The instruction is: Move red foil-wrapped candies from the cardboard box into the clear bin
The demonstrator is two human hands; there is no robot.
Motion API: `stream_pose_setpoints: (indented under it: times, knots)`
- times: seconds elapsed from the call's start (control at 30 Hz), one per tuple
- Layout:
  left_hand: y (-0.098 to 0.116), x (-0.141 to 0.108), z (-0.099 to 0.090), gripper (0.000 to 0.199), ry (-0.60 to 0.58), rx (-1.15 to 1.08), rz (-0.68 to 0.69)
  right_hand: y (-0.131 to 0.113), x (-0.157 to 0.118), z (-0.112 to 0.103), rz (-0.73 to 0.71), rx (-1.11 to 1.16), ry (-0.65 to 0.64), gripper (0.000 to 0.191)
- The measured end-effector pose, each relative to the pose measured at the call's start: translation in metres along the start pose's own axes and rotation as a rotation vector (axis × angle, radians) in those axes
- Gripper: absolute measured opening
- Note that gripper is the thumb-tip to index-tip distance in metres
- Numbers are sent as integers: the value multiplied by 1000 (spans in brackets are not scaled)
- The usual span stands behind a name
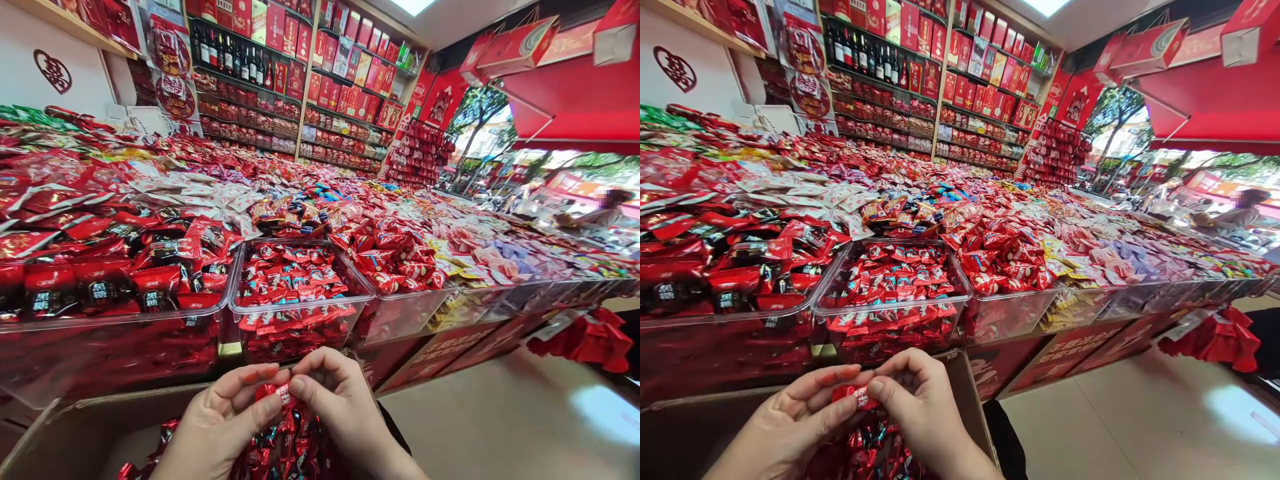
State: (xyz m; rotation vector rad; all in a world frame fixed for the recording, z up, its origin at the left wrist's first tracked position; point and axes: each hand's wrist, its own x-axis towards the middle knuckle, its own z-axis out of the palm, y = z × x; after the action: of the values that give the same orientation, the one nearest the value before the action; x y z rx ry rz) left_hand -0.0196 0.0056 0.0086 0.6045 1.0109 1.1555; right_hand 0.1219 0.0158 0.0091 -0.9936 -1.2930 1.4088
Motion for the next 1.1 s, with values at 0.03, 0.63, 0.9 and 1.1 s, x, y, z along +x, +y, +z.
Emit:
stream_pose_setpoints:
  times: [0.03,0.63,0.9,1.1]
  knots:
    - [0,0,1,34,13,-2,-21,4,1,-1,33,55,13,20]
    - [1,-4,5,38,-82,308,-134,13,4,-9,-73,-33,133,16]
    - [-5,-4,5,40,-81,331,-90,4,-8,-11,-225,-253,109,13]
    - [-11,-12,6,43,-227,424,-93,-78,18,-23,-681,-577,172,11]
